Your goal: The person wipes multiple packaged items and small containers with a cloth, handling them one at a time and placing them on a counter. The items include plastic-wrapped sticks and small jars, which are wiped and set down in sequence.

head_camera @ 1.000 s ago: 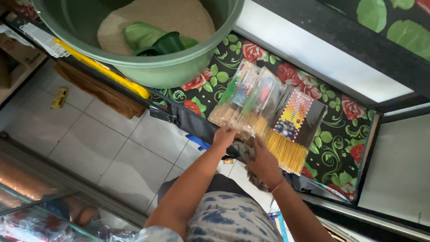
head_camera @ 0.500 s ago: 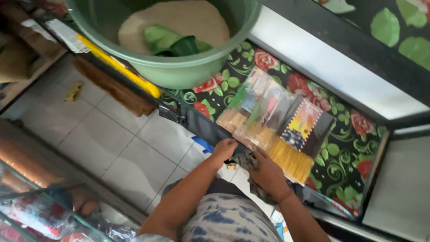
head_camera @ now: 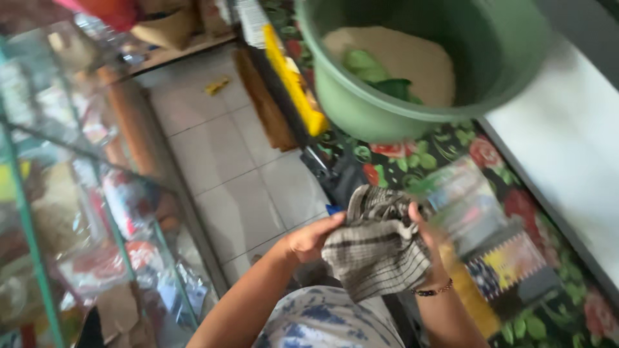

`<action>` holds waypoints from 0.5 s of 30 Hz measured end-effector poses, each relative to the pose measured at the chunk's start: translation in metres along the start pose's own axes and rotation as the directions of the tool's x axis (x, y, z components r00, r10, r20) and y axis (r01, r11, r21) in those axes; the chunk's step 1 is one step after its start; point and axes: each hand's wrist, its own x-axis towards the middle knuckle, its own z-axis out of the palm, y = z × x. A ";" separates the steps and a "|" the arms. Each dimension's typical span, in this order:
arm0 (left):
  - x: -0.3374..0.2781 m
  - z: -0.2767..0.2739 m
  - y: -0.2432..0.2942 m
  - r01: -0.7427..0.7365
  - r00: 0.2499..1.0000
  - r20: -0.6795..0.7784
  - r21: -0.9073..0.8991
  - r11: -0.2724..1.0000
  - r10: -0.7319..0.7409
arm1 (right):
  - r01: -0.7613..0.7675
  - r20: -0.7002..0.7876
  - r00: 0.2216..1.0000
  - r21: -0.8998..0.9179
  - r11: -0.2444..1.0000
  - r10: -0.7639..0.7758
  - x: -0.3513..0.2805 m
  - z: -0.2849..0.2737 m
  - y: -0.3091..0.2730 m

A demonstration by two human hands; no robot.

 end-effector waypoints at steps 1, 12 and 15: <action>-0.014 0.006 0.008 -0.061 0.998 -0.019 -0.049 0.997 0.060 | -0.047 0.086 0.995 0.062 0.997 0.041 0.011 0.009 0.000; -0.114 -0.028 0.062 -0.575 0.802 -0.398 -0.314 0.755 0.445 | -0.338 -0.147 0.941 -0.353 0.873 0.305 0.178 -0.087 0.092; -0.129 -0.055 0.069 -0.594 0.741 -0.584 -0.338 0.730 0.332 | -0.387 -0.112 0.922 -0.293 0.874 0.371 0.219 -0.101 0.115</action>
